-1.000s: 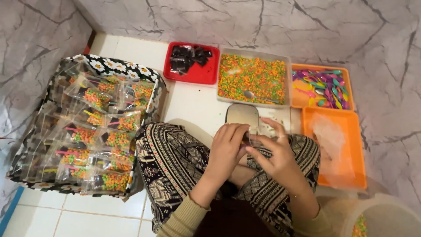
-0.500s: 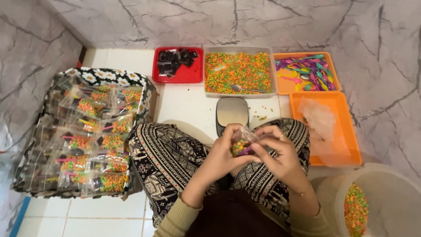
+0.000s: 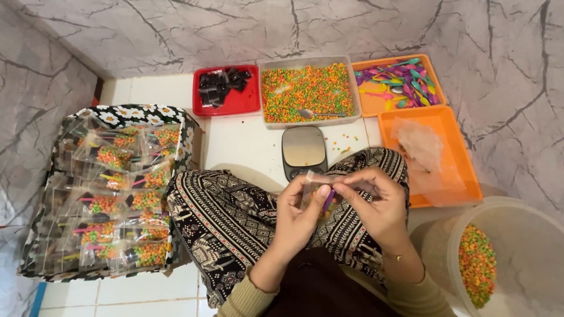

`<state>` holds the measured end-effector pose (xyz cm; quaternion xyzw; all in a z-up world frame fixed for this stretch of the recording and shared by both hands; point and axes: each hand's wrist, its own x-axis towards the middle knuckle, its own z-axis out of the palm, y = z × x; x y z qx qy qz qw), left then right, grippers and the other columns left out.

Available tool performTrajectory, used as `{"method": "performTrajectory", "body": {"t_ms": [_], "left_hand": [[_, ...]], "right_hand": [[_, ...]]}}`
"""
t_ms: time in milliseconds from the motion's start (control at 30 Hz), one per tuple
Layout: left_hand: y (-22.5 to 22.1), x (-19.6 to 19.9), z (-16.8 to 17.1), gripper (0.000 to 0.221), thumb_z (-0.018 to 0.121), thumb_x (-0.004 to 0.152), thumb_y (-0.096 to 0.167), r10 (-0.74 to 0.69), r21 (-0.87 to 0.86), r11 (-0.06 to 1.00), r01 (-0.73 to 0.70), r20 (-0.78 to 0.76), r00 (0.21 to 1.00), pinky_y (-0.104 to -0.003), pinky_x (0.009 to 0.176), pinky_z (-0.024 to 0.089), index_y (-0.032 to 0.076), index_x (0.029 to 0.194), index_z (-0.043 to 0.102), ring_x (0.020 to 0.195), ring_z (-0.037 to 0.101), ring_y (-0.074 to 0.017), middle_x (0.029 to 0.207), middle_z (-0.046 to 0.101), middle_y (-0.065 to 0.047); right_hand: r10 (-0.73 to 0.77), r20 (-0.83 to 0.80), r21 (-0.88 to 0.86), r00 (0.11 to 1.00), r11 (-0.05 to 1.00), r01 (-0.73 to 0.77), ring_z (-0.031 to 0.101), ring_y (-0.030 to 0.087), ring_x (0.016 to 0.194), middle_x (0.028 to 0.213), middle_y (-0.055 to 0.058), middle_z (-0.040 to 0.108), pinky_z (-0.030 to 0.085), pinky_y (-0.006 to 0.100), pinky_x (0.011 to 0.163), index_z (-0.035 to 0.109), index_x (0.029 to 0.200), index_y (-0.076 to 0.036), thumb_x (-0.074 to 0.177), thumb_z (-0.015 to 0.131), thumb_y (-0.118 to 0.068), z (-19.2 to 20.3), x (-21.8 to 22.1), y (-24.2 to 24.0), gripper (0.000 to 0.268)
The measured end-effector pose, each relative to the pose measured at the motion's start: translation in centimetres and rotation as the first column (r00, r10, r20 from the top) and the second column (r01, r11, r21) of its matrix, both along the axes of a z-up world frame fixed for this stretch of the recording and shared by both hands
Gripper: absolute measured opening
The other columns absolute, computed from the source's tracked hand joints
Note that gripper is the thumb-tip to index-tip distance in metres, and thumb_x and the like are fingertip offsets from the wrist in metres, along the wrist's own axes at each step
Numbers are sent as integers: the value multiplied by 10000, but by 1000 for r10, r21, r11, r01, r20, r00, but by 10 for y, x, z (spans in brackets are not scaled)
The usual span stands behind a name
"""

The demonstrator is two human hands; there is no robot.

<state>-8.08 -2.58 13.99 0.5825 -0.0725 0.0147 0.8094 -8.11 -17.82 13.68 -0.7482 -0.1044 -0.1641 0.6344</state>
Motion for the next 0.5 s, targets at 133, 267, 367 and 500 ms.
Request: {"method": "performTrajectory", "body": {"t_ms": [133,267,367,500], "left_hand": [[5,-2,-9,143,671,944,23,-3,-40,999,2,-16,1000,-304,624,566,2,1079,712,720,634,-193,861,727,-161],[7,-5,-22,126,665,916,-39,28,-40,999,-27,42,999,-310,703,552,-15,1026,722,778,674,-207,898,749,-175],[9,-5,-20,118,666,912,-47,42,-14,999,-42,73,996,-307,698,548,-12,1006,727,769,671,-205,893,746,-172],[10,-6,-16,112,679,906,-44,49,-25,999,-46,103,994,-311,688,562,-4,996,732,753,668,-207,890,751,-176]], "right_hand": [[27,35,5,999,1000,-27,805,274,820,889,184,796,672,422,779,686,903,24,815,777,71,8,-1,4,135],[83,64,67,995,994,-87,788,243,858,910,185,791,659,393,781,665,957,30,801,772,106,0,0,1,204],[102,76,81,992,991,-108,788,238,863,915,182,790,659,387,786,653,969,33,794,773,115,0,-1,2,227],[85,121,47,989,995,-91,787,233,829,894,181,785,657,369,764,650,953,37,788,781,120,0,-2,4,227]]}}
